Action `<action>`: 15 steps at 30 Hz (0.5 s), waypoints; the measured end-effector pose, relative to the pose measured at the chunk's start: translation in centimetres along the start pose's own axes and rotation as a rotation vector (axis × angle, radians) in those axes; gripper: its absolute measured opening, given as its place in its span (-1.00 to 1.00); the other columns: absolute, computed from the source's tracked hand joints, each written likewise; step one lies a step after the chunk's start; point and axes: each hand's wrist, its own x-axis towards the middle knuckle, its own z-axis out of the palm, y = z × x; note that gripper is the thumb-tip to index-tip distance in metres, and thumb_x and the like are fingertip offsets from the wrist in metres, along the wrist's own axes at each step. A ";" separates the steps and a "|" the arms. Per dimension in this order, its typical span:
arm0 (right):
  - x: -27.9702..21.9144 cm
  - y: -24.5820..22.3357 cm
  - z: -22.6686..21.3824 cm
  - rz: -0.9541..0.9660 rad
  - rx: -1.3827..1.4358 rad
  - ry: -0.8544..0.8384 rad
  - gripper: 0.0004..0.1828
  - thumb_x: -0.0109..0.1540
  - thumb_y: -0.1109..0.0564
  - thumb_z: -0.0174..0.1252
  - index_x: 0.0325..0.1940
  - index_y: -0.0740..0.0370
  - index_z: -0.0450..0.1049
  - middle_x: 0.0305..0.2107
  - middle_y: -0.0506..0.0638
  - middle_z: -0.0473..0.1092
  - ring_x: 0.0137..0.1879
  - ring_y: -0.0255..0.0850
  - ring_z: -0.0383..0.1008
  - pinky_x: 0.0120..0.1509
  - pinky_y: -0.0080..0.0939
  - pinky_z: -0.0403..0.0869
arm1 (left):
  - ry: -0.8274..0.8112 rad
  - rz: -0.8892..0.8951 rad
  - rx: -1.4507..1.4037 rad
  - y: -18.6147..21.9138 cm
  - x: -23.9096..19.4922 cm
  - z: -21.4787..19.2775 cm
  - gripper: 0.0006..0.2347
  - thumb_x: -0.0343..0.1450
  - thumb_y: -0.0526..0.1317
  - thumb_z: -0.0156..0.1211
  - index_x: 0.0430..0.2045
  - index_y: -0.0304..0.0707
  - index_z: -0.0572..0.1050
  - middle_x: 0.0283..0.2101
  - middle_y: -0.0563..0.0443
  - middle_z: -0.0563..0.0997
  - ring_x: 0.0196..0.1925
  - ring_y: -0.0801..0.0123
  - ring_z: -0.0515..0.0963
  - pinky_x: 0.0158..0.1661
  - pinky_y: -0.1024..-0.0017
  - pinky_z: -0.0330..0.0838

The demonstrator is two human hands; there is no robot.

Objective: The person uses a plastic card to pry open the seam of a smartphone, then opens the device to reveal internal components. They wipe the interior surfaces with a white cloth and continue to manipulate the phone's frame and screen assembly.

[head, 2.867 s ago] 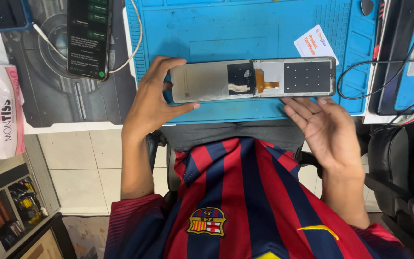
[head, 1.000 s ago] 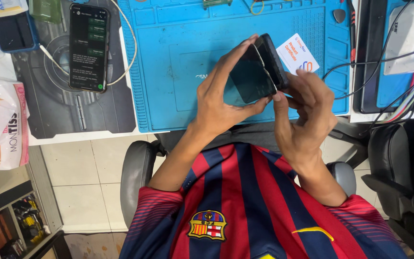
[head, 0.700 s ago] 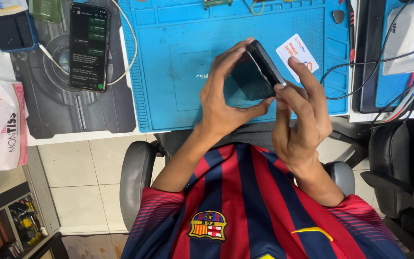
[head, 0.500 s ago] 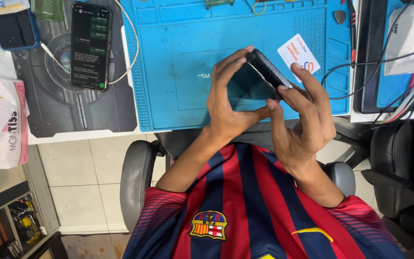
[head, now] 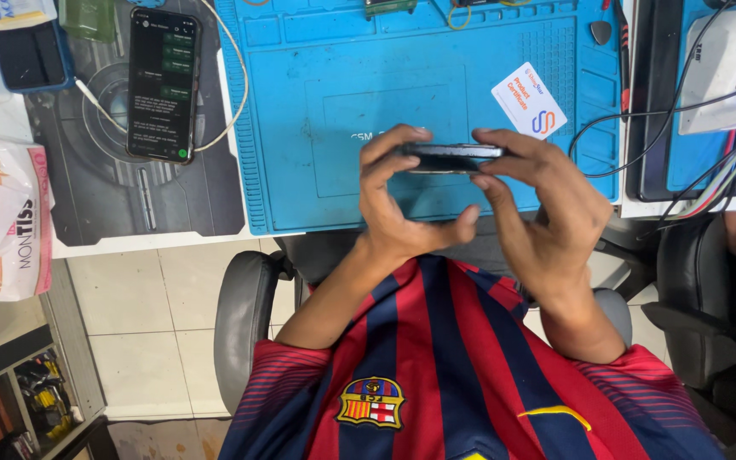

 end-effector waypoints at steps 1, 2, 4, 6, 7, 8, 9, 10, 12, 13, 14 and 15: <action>0.4 0.5 -0.2 -0.013 0.003 -0.014 -0.80 0.29 0.43 0.36 -0.07 0.41 0.48 0.02 0.24 0.54 0.07 -0.04 0.62 0.10 -0.23 0.53 | -0.028 0.020 -0.034 0.0 0.2 -0.4 -0.39 0.23 -0.16 0.50 0.06 -0.18 0.20 0.10 -0.27 0.42 0.09 0.06 0.55 0.07 0.18 0.54; 0.7 1.0 -0.4 -0.024 0.005 -0.027 -0.79 0.28 0.43 0.37 -0.08 0.42 0.48 0.04 0.24 0.54 0.08 -0.04 0.62 0.08 -0.24 0.52 | -0.067 0.025 -0.031 -0.1 0.4 -0.7 -0.44 0.29 -0.19 0.46 0.07 -0.17 0.20 0.11 -0.28 0.45 0.11 0.06 0.58 0.06 0.20 0.57; 1.7 2.3 -0.7 -0.057 0.111 -0.059 -0.81 0.33 0.44 0.34 -0.05 0.43 0.47 0.03 0.24 0.53 0.09 -0.09 0.61 0.13 -0.27 0.56 | -0.145 0.035 -0.028 -0.3 1.1 -1.4 -0.53 0.41 -0.23 0.39 0.09 -0.16 0.20 0.15 -0.29 0.52 0.16 0.04 0.65 0.04 0.22 0.62; 2.7 3.6 -1.0 -0.072 0.214 -0.102 -0.83 0.36 0.44 0.32 -0.02 0.44 0.47 0.03 0.24 0.52 0.10 -0.13 0.60 0.14 -0.31 0.59 | -0.247 0.013 -0.042 -0.4 2.3 -2.3 -0.53 0.49 -0.25 0.39 0.18 -0.14 0.21 0.17 -0.19 0.54 0.15 0.08 0.66 0.06 0.27 0.65; 3.2 4.1 -1.2 -0.071 0.264 -0.129 -0.83 0.37 0.44 0.31 -0.01 0.45 0.46 0.03 0.23 0.52 0.10 -0.16 0.60 0.13 -0.33 0.60 | -0.299 0.001 -0.050 -0.4 3.1 -2.8 -0.54 0.53 -0.26 0.39 0.23 -0.12 0.22 0.18 -0.14 0.55 0.15 0.10 0.67 0.08 0.29 0.67; 3.5 4.5 -1.2 -0.071 0.304 -0.149 -0.84 0.37 0.44 0.30 -0.01 0.45 0.46 0.03 0.23 0.51 0.11 -0.17 0.60 0.14 -0.33 0.61 | -0.398 -0.026 -0.028 -0.4 4.0 -3.5 -0.51 0.52 -0.24 0.41 0.26 -0.11 0.23 0.20 -0.11 0.54 0.17 0.10 0.66 0.06 0.30 0.67; 3.9 4.9 -1.3 -0.070 0.343 -0.169 -0.85 0.38 0.43 0.29 -0.02 0.46 0.46 0.03 0.24 0.50 0.11 -0.17 0.59 0.15 -0.33 0.61 | -0.498 -0.052 -0.006 -0.4 5.0 -4.3 -0.49 0.51 -0.21 0.43 0.29 -0.10 0.24 0.22 -0.08 0.52 0.19 0.11 0.65 0.05 0.32 0.67; 4.2 5.2 -1.3 -0.067 0.371 -0.182 -0.87 0.36 0.43 0.27 -0.03 0.47 0.46 0.03 0.25 0.49 0.12 -0.17 0.57 0.17 -0.31 0.61 | -0.598 -0.080 0.017 -0.3 6.1 -5.1 -0.46 0.50 -0.19 0.45 0.32 -0.09 0.25 0.24 -0.06 0.51 0.20 0.12 0.64 0.04 0.33 0.67; 4.7 5.5 -1.4 -0.074 0.369 -0.206 -0.88 0.36 0.43 0.26 -0.05 0.48 0.47 0.03 0.25 0.50 0.08 -0.18 0.57 0.14 -0.32 0.60 | -0.791 -0.088 -0.055 -0.4 8.6 -6.2 -0.41 0.45 -0.20 0.50 0.33 -0.06 0.25 0.33 -0.03 0.41 0.31 0.11 0.55 0.12 0.26 0.67; 4.9 5.7 -1.4 -0.084 0.338 -0.216 -0.88 0.36 0.43 0.28 -0.05 0.48 0.48 0.04 0.24 0.51 0.03 -0.21 0.58 0.08 -0.35 0.59 | -0.886 -0.089 -0.090 -0.6 9.9 -6.5 -0.39 0.43 -0.21 0.53 0.33 -0.04 0.25 0.37 -0.02 0.36 0.36 0.11 0.50 0.16 0.23 0.67; 5.1 5.8 -1.4 -0.088 0.306 -0.225 -0.88 0.37 0.43 0.30 -0.05 0.47 0.49 0.04 0.23 0.52 -0.02 -0.23 0.59 0.02 -0.39 0.59 | -0.953 -0.167 -0.121 -0.9 11.1 -6.7 -0.33 0.39 -0.26 0.52 0.37 -0.03 0.22 0.41 -0.03 0.32 0.41 0.09 0.45 0.17 0.21 0.68; 5.4 6.1 -1.3 -0.091 0.321 -0.245 -0.89 0.38 0.44 0.29 -0.05 0.48 0.49 0.03 0.22 0.52 0.00 -0.23 0.59 0.04 -0.39 0.59 | -1.019 -0.245 -0.152 -1.2 12.2 -6.8 -0.27 0.35 -0.32 0.52 0.41 -0.02 0.19 0.44 -0.04 0.29 0.46 0.08 0.41 0.18 0.20 0.69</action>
